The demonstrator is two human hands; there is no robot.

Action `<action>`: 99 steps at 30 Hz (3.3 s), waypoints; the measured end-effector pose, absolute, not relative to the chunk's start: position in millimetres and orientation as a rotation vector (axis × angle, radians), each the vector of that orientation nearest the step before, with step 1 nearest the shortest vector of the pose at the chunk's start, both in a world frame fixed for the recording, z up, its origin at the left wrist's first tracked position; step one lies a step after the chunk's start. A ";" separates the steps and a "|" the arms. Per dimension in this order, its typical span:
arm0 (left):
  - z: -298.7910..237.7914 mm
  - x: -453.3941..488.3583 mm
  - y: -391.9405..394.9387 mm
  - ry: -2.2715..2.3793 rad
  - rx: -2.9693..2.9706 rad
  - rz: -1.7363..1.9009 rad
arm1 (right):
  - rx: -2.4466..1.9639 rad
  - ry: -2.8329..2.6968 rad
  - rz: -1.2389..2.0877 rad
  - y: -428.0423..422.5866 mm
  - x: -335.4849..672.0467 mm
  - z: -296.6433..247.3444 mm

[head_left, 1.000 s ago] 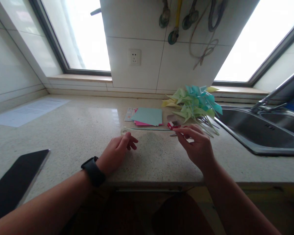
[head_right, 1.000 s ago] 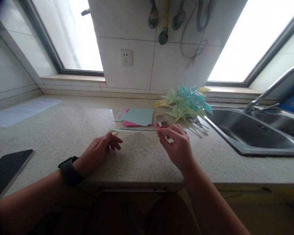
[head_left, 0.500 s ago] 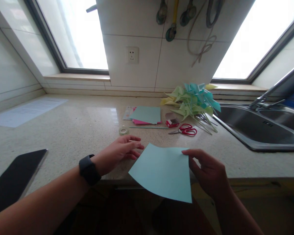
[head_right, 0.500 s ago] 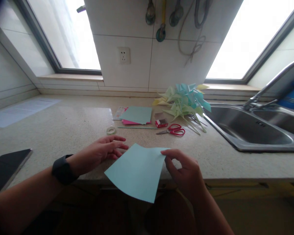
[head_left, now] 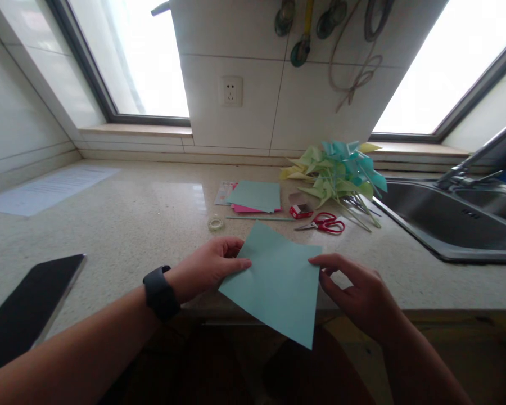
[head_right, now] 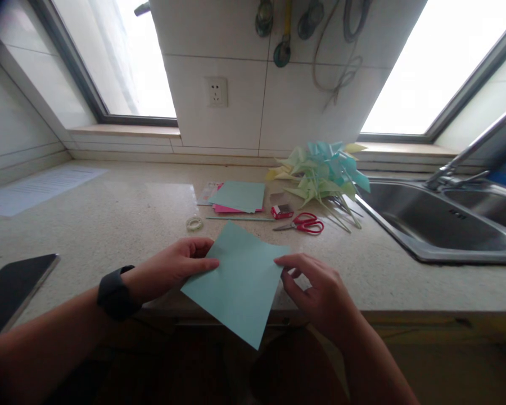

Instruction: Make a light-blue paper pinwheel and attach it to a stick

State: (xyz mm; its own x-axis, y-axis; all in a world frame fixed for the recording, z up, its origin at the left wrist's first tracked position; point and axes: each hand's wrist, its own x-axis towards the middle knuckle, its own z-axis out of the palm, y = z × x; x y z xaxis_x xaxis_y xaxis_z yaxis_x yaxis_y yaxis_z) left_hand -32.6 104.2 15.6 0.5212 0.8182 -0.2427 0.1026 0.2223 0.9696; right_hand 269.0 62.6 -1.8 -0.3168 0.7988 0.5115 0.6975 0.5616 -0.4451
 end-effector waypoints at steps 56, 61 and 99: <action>7.0 -38.1 113.6 0.863 1.264 0.683 | -0.732 -2.488 0.589 153.7 214.1 51.5; 6.2 -39.2 111.9 0.861 1.226 0.646 | -0.809 -2.490 0.733 169.6 208.7 54.3; 12.6 -42.8 104.3 1.181 1.438 0.379 | -0.971 -1.724 1.670 174.2 214.1 9.1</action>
State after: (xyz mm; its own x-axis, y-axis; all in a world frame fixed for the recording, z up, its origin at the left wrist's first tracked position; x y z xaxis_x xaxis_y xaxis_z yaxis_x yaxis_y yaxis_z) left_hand -42.8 104.3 12.6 0.4360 0.8118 -0.3884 0.4337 0.1886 0.8811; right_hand 214.1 174.2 9.1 -0.5909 0.8008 -0.0979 0.1237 -0.0301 -0.9919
